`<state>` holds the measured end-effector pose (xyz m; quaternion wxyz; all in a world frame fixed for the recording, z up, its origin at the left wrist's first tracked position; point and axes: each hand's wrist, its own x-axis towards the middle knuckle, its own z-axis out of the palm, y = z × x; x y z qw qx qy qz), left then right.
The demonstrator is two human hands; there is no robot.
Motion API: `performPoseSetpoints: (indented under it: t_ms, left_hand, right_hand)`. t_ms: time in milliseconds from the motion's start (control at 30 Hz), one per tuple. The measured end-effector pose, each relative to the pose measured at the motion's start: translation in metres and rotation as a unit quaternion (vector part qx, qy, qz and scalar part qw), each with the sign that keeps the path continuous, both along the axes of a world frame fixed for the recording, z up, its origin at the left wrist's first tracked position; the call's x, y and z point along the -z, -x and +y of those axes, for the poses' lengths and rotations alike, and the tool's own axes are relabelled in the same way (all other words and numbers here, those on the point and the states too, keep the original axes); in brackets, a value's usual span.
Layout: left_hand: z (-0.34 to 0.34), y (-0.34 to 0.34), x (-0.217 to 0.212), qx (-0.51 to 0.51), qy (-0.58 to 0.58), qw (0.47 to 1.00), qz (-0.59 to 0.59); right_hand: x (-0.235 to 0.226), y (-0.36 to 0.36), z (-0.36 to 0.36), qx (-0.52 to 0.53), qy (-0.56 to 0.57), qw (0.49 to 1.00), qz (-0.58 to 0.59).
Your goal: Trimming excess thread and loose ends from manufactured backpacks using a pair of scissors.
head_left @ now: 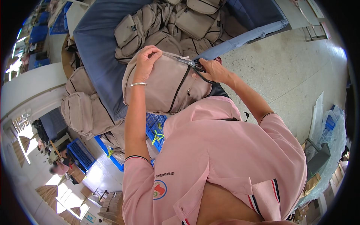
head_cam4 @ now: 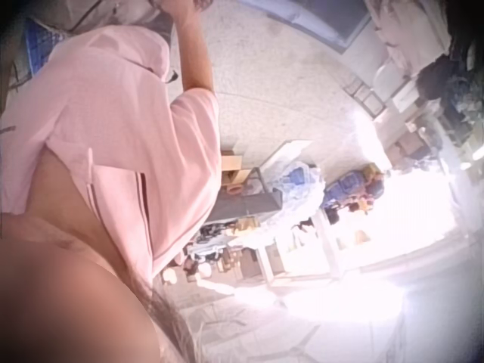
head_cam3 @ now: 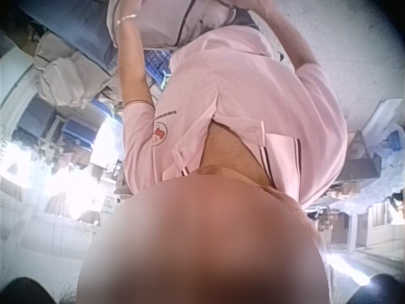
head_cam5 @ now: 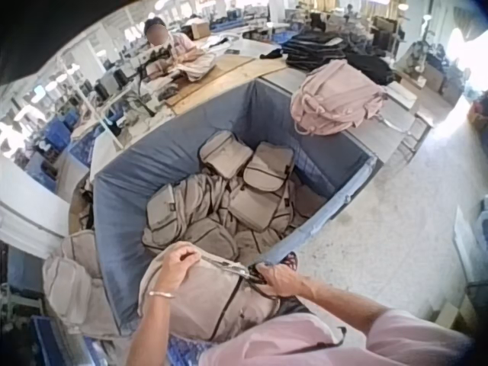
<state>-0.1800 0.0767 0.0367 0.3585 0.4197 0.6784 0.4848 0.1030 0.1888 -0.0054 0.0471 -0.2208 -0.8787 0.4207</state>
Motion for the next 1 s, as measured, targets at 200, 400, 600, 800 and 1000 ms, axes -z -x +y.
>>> performPoseSetpoints:
  t_ms: [200, 400, 600, 800, 1000]
  left_hand:
    - [0.000, 0.004, 0.006, 0.002, -0.002, 1.000, -0.014]
    - [-0.002, 0.003, 0.002, 0.006, -0.002, 1.000, -0.002]
    - [-0.003, 0.002, 0.001, 0.008, -0.008, 1.000, -0.003]
    - [-0.005, 0.004, 0.004, 0.007, -0.001, 1.000, -0.016]
    - [-0.005, 0.008, 0.011, 0.005, 0.001, 0.999, -0.043]
  right_hand:
    - [0.010, 0.002, 0.000, -0.006, -0.001, 0.999, 0.034]
    - [0.003, -0.008, 0.003, 0.034, -0.071, 0.997, 0.006]
    - [-0.006, 0.002, -0.001, 0.004, -0.071, 0.997, 0.022]
    - [0.000, 0.004, -0.003, -0.003, -0.027, 1.000, 0.014]
    - [0.011, 0.003, -0.001, -0.011, -0.013, 0.999, 0.040]
